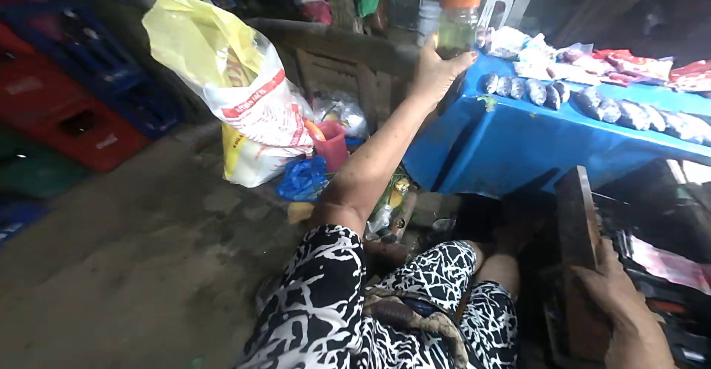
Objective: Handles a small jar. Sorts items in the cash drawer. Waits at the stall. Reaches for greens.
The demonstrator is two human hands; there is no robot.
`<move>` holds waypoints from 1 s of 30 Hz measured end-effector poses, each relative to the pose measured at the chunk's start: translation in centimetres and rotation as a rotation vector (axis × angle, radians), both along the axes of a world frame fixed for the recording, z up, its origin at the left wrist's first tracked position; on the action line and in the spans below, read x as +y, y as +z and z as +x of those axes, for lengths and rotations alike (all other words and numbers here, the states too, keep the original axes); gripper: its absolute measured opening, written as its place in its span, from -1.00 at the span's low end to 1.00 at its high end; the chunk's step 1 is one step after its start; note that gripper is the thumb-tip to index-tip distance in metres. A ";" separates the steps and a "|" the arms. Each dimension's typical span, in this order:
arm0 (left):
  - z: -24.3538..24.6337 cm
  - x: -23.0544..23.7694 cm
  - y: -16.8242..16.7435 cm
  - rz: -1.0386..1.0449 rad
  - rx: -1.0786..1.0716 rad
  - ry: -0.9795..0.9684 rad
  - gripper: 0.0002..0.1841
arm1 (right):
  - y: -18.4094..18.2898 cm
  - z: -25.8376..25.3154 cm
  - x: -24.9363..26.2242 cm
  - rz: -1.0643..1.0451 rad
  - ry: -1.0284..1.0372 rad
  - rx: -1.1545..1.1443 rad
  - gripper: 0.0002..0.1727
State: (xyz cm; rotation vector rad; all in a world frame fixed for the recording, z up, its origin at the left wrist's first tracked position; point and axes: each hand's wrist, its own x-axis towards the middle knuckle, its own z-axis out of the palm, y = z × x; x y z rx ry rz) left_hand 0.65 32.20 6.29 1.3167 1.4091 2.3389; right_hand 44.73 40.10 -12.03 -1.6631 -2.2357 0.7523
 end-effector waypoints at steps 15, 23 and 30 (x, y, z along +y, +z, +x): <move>0.3 1.2 -0.2 0.015 0.011 -0.006 -0.30 | 0.6 -0.5 -0.5 -0.021 -0.029 -0.020 0.16; 0.0 1.3 -0.4 0.035 -0.010 -0.006 -0.32 | 0.4 -0.3 -0.4 -0.025 -0.020 0.009 0.16; -0.1 1.3 -0.6 0.007 -0.008 0.003 -0.33 | 0.4 -0.2 -0.5 -0.023 -0.022 0.041 0.19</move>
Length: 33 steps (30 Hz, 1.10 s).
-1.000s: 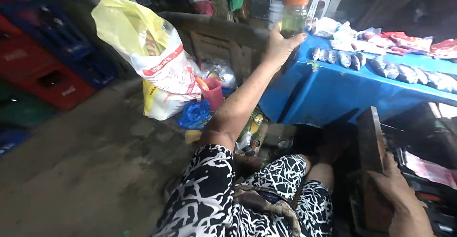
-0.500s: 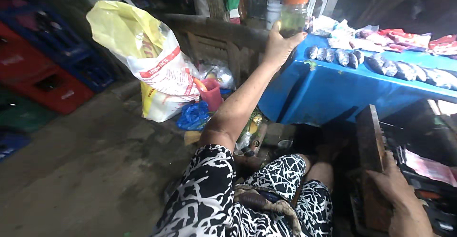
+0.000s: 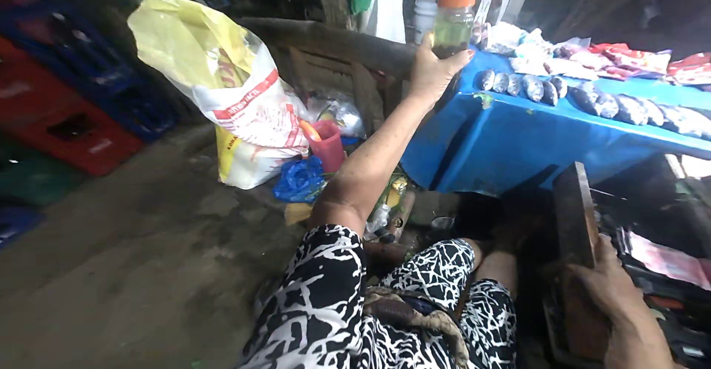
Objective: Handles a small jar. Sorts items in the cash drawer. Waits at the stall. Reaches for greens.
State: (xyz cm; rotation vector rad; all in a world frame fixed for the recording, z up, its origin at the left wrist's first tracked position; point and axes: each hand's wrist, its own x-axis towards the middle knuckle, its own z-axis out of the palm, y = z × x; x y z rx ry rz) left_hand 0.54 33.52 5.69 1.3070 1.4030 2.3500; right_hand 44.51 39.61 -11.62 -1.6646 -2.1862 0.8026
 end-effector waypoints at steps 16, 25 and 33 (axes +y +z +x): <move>1.0 1.3 1.1 0.016 0.011 -0.032 -0.30 | 0.1 -0.1 -0.1 -0.001 -0.002 -0.002 0.20; 0.8 1.9 1.1 0.030 0.045 -0.025 -0.25 | 0.1 -0.2 0.0 -0.008 -0.014 -0.013 0.26; 1.1 2.4 1.2 0.077 0.052 -0.011 -0.24 | 0.1 -0.1 0.0 -0.010 -0.015 0.002 0.24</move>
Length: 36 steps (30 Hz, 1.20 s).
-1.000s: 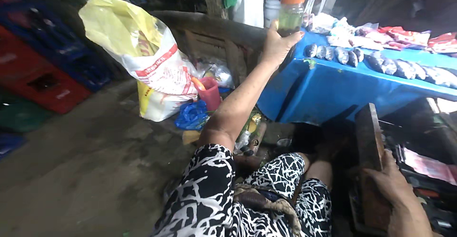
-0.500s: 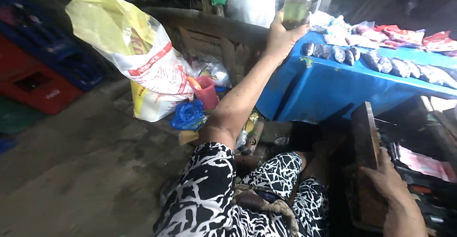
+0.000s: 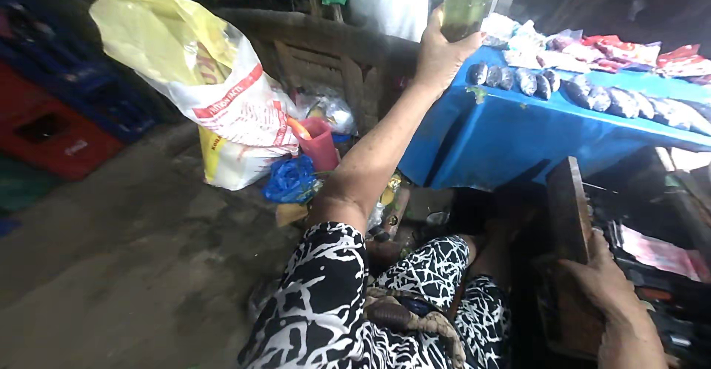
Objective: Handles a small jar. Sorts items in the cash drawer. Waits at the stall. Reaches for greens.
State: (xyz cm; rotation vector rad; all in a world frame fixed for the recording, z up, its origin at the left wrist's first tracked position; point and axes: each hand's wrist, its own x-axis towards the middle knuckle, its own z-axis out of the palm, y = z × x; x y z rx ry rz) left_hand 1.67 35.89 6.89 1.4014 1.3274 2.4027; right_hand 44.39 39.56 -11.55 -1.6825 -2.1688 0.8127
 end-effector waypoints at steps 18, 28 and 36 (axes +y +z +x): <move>-1.2 2.5 4.1 0.005 0.008 0.036 -0.05 | 0.4 0.0 -0.1 -0.006 0.019 0.023 0.26; 0.5 3.3 2.1 -0.275 0.018 -0.083 0.05 | -0.2 0.4 0.1 0.015 0.033 0.002 0.22; 9.8 1.6 -19.2 -1.009 0.516 -0.385 -0.30 | 0.4 -0.4 -0.3 0.061 -0.004 -0.111 0.17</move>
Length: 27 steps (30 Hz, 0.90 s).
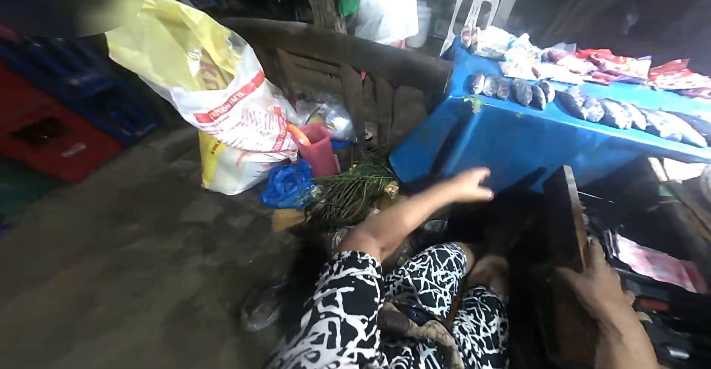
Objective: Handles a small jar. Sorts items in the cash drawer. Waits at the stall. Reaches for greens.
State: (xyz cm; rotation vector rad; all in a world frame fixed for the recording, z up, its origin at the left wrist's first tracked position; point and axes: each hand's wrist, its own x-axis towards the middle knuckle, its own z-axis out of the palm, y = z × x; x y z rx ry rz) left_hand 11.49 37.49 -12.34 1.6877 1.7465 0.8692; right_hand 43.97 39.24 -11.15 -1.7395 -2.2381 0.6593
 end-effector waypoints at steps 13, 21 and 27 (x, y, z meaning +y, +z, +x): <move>5.9 -8.0 -10.8 -0.761 0.395 -0.106 -0.15 | -0.5 -0.2 -0.5 0.122 0.087 -0.126 -0.27; 10.0 -8.3 -11.0 -0.680 0.696 -0.288 0.01 | -0.7 0.0 -0.1 0.123 0.096 -0.112 -0.38; 12.2 -9.6 -12.9 -0.593 0.833 -0.498 -0.44 | -0.7 0.0 -0.1 0.101 0.081 -0.103 -0.38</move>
